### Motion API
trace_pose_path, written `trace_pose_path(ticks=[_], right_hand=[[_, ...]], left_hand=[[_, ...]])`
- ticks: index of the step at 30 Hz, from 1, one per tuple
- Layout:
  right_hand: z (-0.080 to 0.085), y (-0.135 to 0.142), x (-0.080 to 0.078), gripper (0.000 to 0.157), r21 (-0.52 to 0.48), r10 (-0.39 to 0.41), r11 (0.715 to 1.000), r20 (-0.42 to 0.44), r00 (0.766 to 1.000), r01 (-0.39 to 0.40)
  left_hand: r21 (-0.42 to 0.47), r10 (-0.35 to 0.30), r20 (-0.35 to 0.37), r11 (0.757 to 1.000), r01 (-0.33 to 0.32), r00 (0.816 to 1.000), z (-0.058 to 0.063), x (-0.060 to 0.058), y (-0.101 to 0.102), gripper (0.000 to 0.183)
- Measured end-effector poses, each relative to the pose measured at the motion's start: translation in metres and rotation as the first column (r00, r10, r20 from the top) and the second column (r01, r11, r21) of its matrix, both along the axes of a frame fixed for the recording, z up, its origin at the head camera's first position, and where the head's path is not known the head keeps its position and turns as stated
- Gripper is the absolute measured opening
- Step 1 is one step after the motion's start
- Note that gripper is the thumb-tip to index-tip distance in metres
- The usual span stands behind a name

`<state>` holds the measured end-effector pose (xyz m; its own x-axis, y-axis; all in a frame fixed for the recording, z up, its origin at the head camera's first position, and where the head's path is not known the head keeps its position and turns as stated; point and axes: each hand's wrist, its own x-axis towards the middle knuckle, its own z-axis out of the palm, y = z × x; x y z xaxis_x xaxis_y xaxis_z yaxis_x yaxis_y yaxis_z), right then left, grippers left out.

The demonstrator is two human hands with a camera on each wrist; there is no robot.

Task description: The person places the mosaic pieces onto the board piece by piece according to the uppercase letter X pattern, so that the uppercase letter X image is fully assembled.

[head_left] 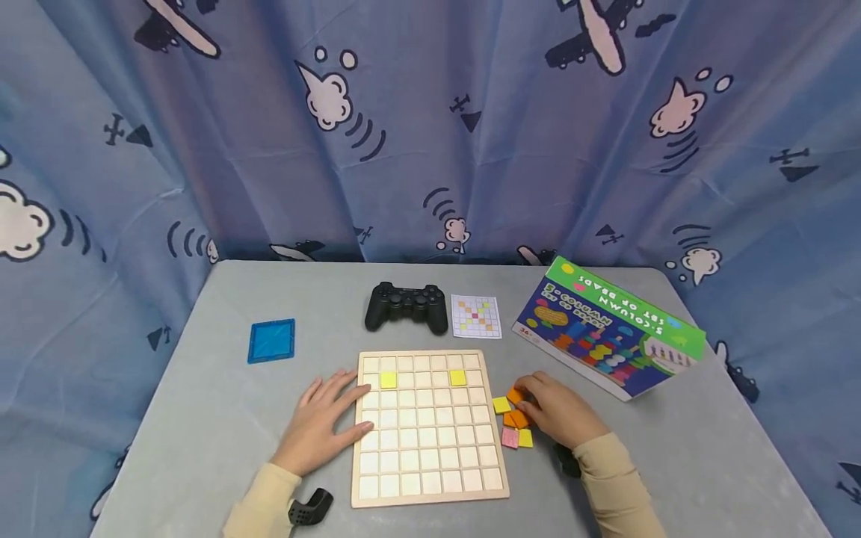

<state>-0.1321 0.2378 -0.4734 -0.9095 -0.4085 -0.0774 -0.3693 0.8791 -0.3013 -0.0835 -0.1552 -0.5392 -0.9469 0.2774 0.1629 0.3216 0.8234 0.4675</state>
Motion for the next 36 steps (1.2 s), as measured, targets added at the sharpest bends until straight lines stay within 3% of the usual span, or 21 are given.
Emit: trace_pose_path(ticks=[14, 36], right_hand=[[-0.0023, -0.0048, -0.0012, 0.024, 0.047, 0.001, 0.999, -0.020, 1.000, 0.000], [-0.0018, -0.0078, 0.0033, 0.023, 0.055, -0.011, 0.998, -0.039, 0.999, 0.014]], left_hand=[[0.024, 0.014, 0.008, 1.000, -0.014, 1.000, -0.0042, 0.0029, 0.0005, 0.059], [0.033, 0.005, -0.046, 0.999, -0.004, 0.999, -0.0046, 0.0006, 0.0004, 0.058]])
